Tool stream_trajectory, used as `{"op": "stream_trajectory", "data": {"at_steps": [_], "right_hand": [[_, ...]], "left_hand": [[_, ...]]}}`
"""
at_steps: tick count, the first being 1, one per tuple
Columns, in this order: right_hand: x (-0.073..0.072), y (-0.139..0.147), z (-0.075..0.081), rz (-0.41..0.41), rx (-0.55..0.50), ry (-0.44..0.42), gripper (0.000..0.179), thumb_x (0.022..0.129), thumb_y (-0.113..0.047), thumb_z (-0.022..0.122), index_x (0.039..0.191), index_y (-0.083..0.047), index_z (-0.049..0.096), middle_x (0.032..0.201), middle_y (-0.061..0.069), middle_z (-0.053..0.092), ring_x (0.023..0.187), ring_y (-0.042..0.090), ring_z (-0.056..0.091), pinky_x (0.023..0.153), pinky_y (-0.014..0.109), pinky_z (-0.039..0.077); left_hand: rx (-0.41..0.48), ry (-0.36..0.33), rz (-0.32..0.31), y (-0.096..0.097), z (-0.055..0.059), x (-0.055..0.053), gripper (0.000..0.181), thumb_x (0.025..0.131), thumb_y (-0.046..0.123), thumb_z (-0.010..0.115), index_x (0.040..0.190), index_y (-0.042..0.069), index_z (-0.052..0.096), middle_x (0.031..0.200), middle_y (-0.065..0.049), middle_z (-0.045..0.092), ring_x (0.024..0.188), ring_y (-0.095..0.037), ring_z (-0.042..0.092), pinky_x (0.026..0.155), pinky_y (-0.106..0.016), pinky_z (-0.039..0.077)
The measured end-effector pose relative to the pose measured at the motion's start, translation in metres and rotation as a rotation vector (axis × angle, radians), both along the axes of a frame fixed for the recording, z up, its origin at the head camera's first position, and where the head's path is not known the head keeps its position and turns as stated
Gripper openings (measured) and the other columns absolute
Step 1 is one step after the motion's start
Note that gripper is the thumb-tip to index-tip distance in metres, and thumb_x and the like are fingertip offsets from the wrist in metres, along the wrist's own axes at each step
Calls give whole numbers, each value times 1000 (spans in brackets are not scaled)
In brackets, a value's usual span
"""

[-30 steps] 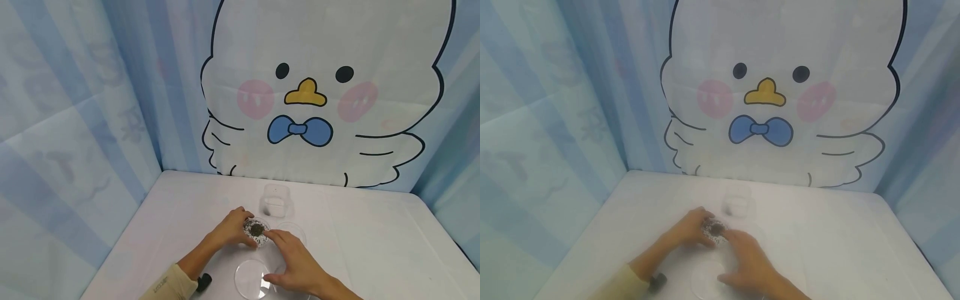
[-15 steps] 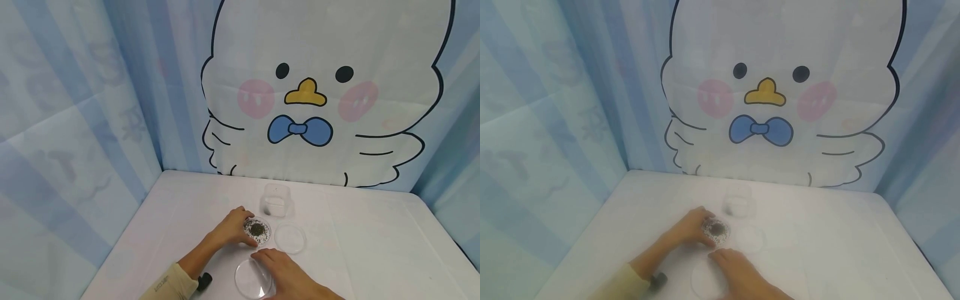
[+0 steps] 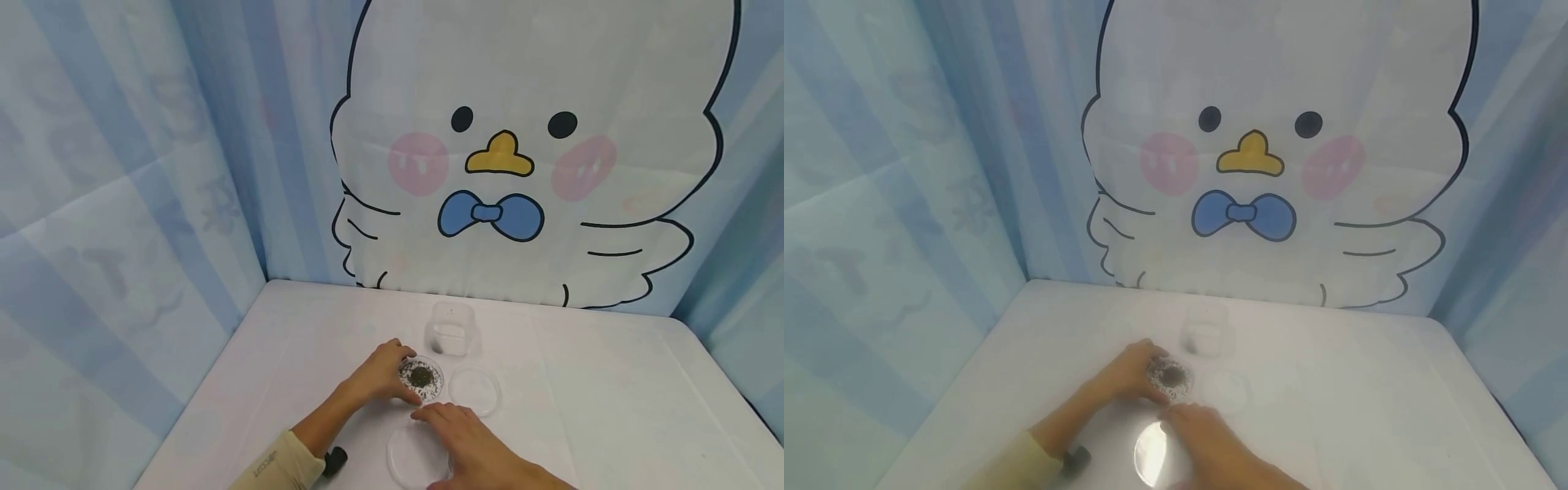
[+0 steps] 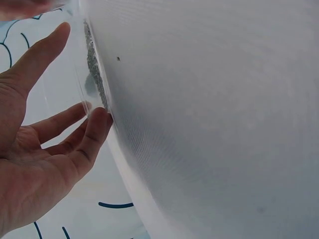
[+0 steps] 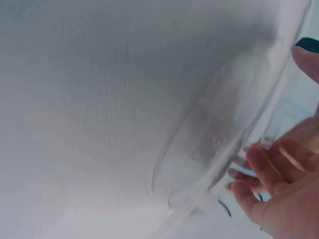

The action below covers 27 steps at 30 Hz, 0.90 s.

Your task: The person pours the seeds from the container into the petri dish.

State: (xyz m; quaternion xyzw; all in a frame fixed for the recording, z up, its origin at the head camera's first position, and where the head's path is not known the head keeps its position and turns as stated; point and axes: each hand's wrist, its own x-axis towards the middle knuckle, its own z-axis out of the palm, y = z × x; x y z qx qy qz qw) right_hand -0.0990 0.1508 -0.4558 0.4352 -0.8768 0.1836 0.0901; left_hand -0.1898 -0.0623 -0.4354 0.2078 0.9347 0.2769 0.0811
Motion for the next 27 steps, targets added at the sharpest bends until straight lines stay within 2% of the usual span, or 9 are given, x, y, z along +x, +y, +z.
{"op": "stream_trajectory", "data": {"at_steps": [5, 12, 17, 21, 24, 27], "right_hand": [[-5, 12, 17, -21, -75, -74, 90, 64, -37, 96, 141, -14, 55, 133, -6, 62, 117, 11, 58, 96, 44, 51], [-16, 34, 34, -165, -111, -177, 92, 66, -35, 97, 145, -17, 53, 140, -8, 60, 119, 16, 60, 98, 47, 50], [-26, 45, 38, -228, -137, -197, 91, 69, -36, 96, 146, -16, 52, 139, -4, 61, 119, 20, 60, 97, 52, 49], [-34, 51, 38, -265, -160, -222, 89, 71, -35, 96, 146, -15, 52, 139, -1, 62, 118, 22, 60, 97, 51, 50], [-40, 54, 37, -290, -184, -234, 92, 71, -32, 96, 148, -13, 50, 138, 1, 63, 117, 23, 61, 96, 48, 52], [-45, 56, 37, -301, -226, -257, 97, 70, -32, 97, 150, -12, 46, 135, 3, 65, 114, 25, 63, 96, 49, 53]], "left_hand": [[-2, -10, 7, 0, 0, 0, 78, 67, 29, 101, 131, 1, 67, 119, -13, 64, 109, -28, 64, 96, -44, 56], [2, -19, 8, -1, -2, -2, 77, 67, 28, 100, 132, 1, 67, 120, -13, 64, 110, -29, 63, 99, -45, 55], [11, -25, 10, -1, -2, -3, 79, 67, 30, 101, 132, 1, 67, 120, -13, 64, 111, -29, 63, 101, -46, 54], [18, -25, -2, -1, -2, -2, 79, 66, 28, 101, 132, -1, 67, 118, -14, 64, 109, -28, 63, 100, -45, 55], [20, -29, -2, 0, -1, -1, 79, 66, 28, 101, 132, -1, 67, 118, -13, 64, 109, -28, 63, 100, -44, 55], [22, -29, -1, 0, -1, -1, 79, 66, 28, 101, 131, 0, 67, 118, -12, 63, 109, -27, 63, 99, -43, 55]]}}
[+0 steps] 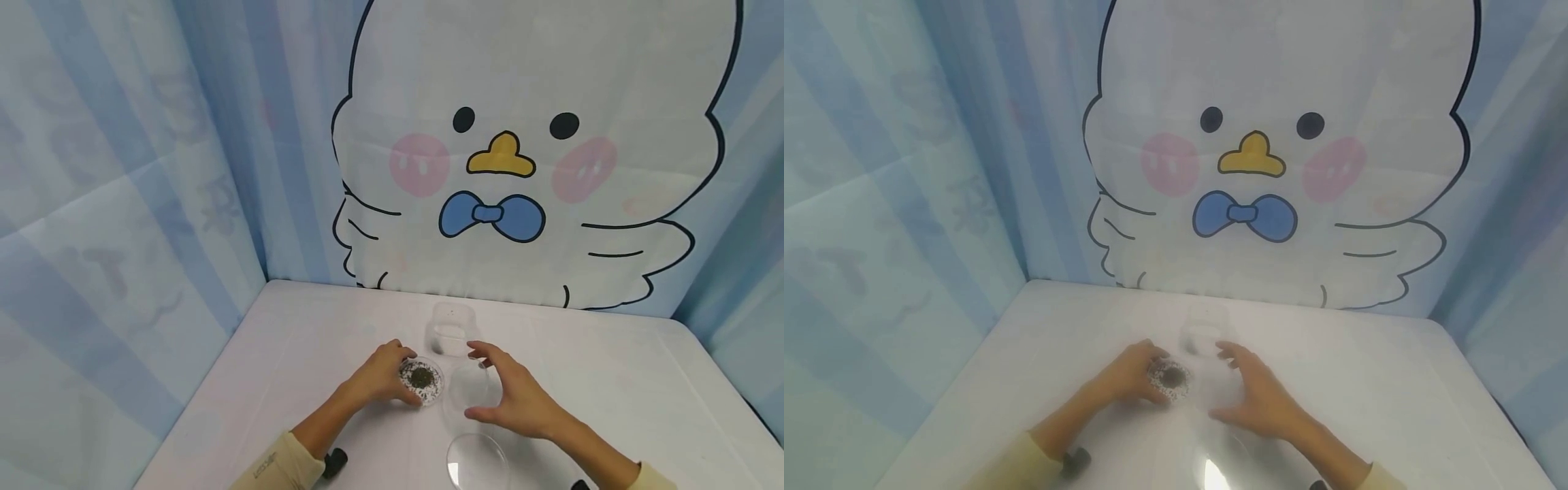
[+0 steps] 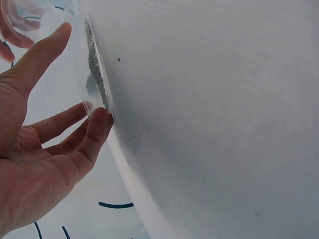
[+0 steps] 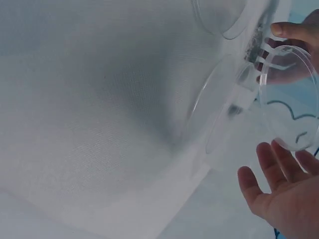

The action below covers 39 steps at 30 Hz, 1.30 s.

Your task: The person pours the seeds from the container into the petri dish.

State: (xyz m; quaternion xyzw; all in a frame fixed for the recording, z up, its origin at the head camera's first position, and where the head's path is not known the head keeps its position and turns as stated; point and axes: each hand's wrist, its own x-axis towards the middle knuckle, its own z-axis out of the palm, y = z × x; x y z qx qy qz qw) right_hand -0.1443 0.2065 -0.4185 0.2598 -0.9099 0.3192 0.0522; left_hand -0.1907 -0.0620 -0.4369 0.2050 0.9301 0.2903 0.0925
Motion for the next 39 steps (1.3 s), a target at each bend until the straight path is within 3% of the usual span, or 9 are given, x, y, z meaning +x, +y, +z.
{"op": "stream_trajectory", "data": {"at_steps": [7, 13, 18, 26, 34, 39], "right_hand": [[-10, 4, 3, -43, -68, -73, 102, 73, -35, 96, 154, -13, 38, 135, 11, 65, 114, 31, 64, 97, 53, 54], [-15, 8, 0, -82, -102, -86, 105, 74, -36, 96, 156, -13, 35, 136, 13, 65, 115, 30, 63, 98, 53, 54], [-17, 11, -2, -101, -131, -94, 100, 74, -36, 96, 151, -12, 38, 137, 12, 65, 115, 32, 63, 98, 50, 54], [-20, 12, -2, -131, -120, -102, 82, 74, -34, 96, 136, -10, 48, 136, 10, 64, 119, 30, 62, 98, 54, 52], [-21, 11, 0, -131, -155, -102, 78, 75, -33, 95, 136, -10, 53, 138, 14, 64, 125, 39, 63, 106, 59, 51], [-23, 10, 0, -125, -215, -150, 79, 75, -27, 96, 138, -8, 52, 142, 20, 60, 128, 45, 62, 101, 61, 53]], "left_hand": [[14, -2, -1, 0, -1, -1, 79, 66, 28, 101, 132, 0, 68, 118, -12, 64, 110, -27, 63, 100, -44, 55], [3, -4, 10, 1, -2, -2, 79, 65, 30, 101, 131, 2, 68, 118, -11, 64, 110, -26, 62, 100, -43, 55], [-5, -3, 17, 1, -3, -2, 80, 65, 30, 102, 131, 2, 68, 119, -11, 64, 111, -27, 62, 101, -43, 55], [-6, -1, 17, 1, -6, -3, 81, 64, 31, 102, 132, 2, 68, 118, -11, 64, 110, -26, 62, 101, -43, 55], [-14, 1, 23, 1, -10, -5, 81, 64, 33, 102, 132, 3, 69, 120, -10, 64, 111, -26, 62, 101, -42, 55], [-17, -2, 24, 2, -9, -5, 82, 64, 33, 102, 132, 3, 68, 121, -11, 64, 112, -26, 63, 102, -43, 55]]}}
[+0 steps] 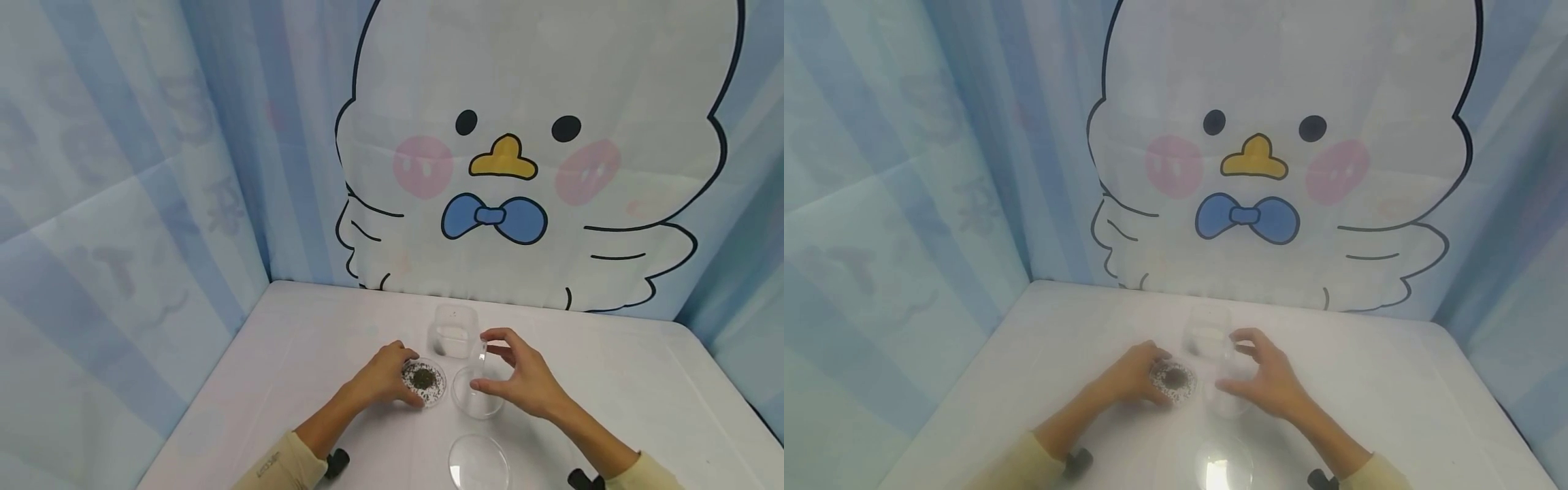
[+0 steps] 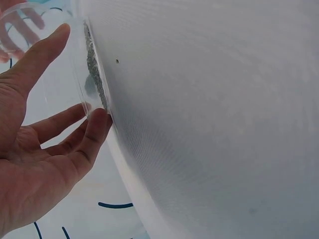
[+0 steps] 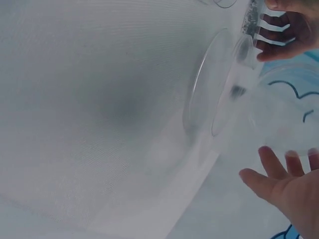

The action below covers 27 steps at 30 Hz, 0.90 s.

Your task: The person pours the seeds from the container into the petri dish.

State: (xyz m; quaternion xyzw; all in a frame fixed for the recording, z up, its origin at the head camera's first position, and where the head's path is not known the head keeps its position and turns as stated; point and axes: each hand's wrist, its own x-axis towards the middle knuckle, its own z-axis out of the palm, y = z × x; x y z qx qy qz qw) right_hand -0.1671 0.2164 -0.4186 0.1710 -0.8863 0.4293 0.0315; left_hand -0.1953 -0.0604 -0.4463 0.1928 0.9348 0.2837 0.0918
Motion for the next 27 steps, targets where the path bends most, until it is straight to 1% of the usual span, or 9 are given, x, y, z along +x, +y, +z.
{"op": "stream_trajectory", "data": {"at_steps": [3, 5, 10, 16, 22, 27], "right_hand": [[-3, -3, -2, 19, -24, -15, 81, 74, -26, 96, 140, -8, 52, 142, 20, 58, 127, 45, 62, 101, 63, 53], [-5, -6, -5, 28, -36, -26, 81, 73, -26, 97, 139, -9, 53, 142, 17, 58, 128, 42, 60, 102, 63, 52], [-7, -12, -9, 48, -44, -49, 80, 72, -23, 97, 139, -11, 54, 142, 11, 56, 129, 42, 56, 100, 57, 55], [-10, -20, -12, 65, -42, -47, 81, 70, -22, 98, 139, -10, 57, 137, 8, 55, 127, 40, 55, 100, 52, 57], [-14, -29, -15, 106, -42, -41, 78, 70, -24, 98, 137, -15, 60, 137, 6, 56, 126, 39, 54, 100, 52, 57], [-17, -35, -19, 142, -42, -49, 75, 70, -26, 98, 135, -21, 61, 138, 5, 56, 126, 40, 54, 99, 53, 58]], "left_hand": [[-2, 0, 2, -1, 1, 1, 82, 64, 33, 102, 133, 4, 68, 121, -10, 64, 112, -26, 63, 101, -42, 55], [0, -1, 2, -2, 2, 1, 81, 65, 33, 102, 132, 3, 68, 121, -11, 64, 112, -26, 63, 101, -42, 55], [11, -7, 1, -2, 5, 3, 81, 66, 32, 101, 133, 2, 68, 120, -10, 64, 110, -24, 63, 101, -41, 55], [8, 0, -8, -1, 5, 4, 80, 66, 34, 101, 132, 3, 68, 116, -9, 64, 107, -22, 62, 99, -39, 55], [9, 11, -11, -4, 3, 2, 81, 65, 35, 101, 133, 4, 68, 114, -7, 64, 104, -19, 61, 97, -36, 54], [8, 20, -28, -5, 5, 4, 81, 66, 34, 101, 133, 3, 68, 116, -9, 64, 105, -20, 63, 96, -35, 55]]}}
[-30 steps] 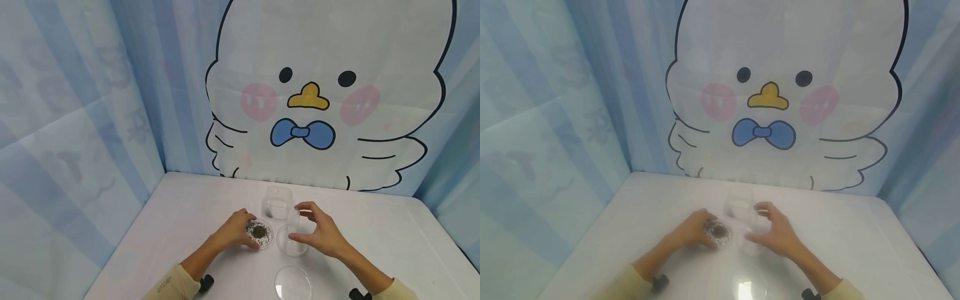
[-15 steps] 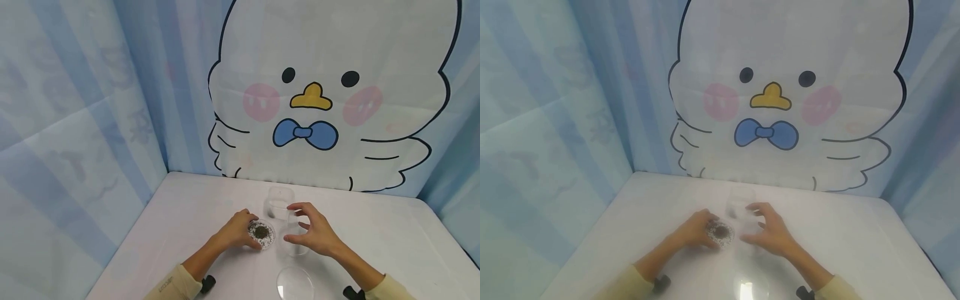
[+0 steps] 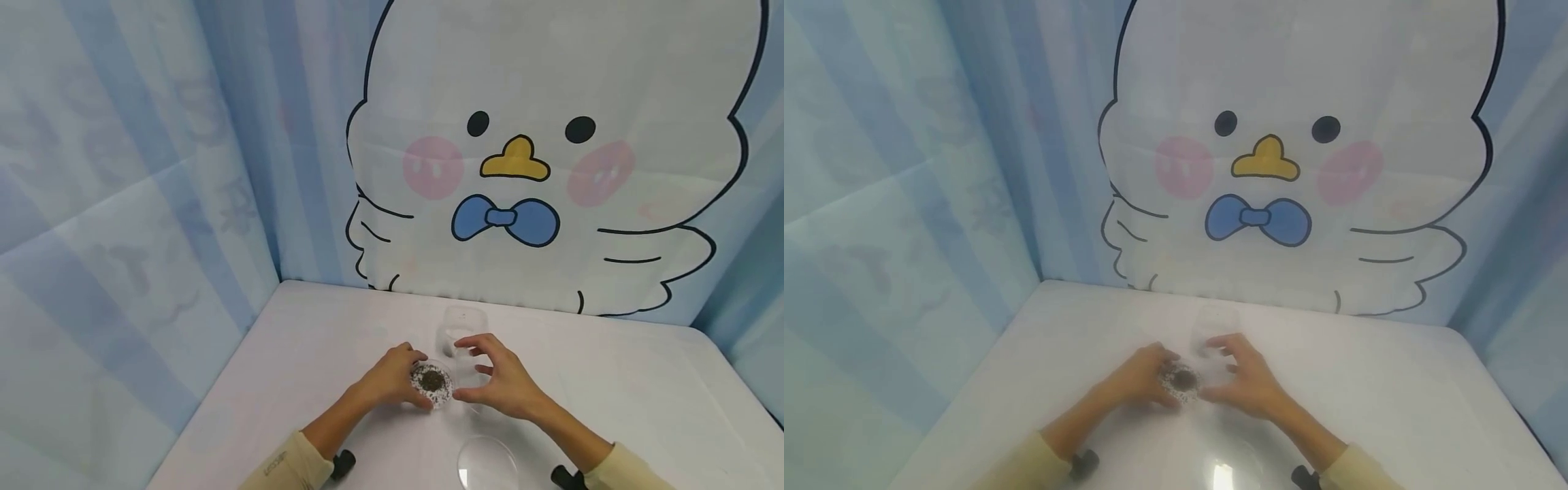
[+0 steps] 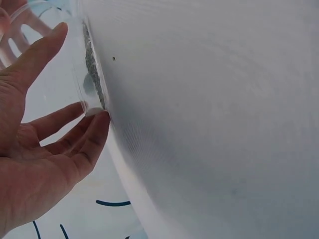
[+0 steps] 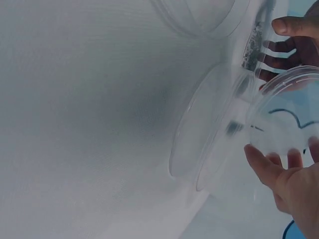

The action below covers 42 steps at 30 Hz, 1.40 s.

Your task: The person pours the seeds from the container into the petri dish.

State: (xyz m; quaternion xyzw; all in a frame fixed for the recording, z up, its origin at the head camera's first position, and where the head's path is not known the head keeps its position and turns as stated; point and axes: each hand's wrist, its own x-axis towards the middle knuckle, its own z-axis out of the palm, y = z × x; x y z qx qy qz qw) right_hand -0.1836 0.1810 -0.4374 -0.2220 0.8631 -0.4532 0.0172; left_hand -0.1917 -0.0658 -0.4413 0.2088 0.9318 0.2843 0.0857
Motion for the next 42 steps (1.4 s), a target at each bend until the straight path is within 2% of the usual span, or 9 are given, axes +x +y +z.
{"op": "stream_trajectory", "data": {"at_steps": [6, 11, 18, 24, 33, 42], "right_hand": [[-1, -14, 1, 40, 15, -2, 76, 71, -24, 98, 136, -17, 61, 138, 8, 56, 127, 42, 56, 98, 55, 57], [-5, -25, 0, 93, 45, 55, 74, 71, -22, 97, 136, -17, 63, 135, 5, 59, 124, 40, 59, 96, 57, 58], [-7, -40, -7, 159, 167, 118, 73, 74, -27, 95, 139, -15, 65, 135, 0, 58, 127, 32, 57, 99, 57, 53], [-8, -50, -9, 202, 266, 157, 74, 74, -29, 95, 140, -14, 66, 135, 2, 57, 127, 31, 54, 101, 59, 49], [-10, -59, -15, 257, 359, 224, 71, 76, -28, 94, 139, -12, 65, 139, 7, 56, 128, 30, 51, 103, 53, 51], [-9, -61, -17, 264, 346, 282, 60, 77, -31, 94, 128, -12, 69, 132, 8, 62, 119, 26, 55, 98, 45, 53]], "left_hand": [[-13, -17, 12, -10, -2, 0, 87, 66, 34, 101, 139, 5, 64, 122, -9, 64, 114, -23, 63, 100, -38, 55], [-46, -5, 24, -28, -8, -2, 93, 67, 39, 99, 146, 10, 59, 130, -7, 61, 122, -24, 60, 105, -41, 53], [-99, 7, 26, -53, -10, 4, 94, 69, 42, 98, 148, 12, 57, 132, -6, 60, 124, -23, 59, 108, -42, 51], [-100, -12, 43, -66, -8, 10, 93, 71, 42, 97, 150, 13, 56, 136, -6, 59, 129, -24, 57, 111, -44, 49], [-109, -21, 67, -71, -4, 13, 92, 74, 42, 95, 151, 16, 55, 141, -5, 57, 133, -25, 56, 113, -46, 48], [-110, -24, 67, -72, -2, 15, 90, 75, 42, 95, 151, 16, 55, 140, -5, 58, 132, -25, 56, 113, -46, 48]]}}
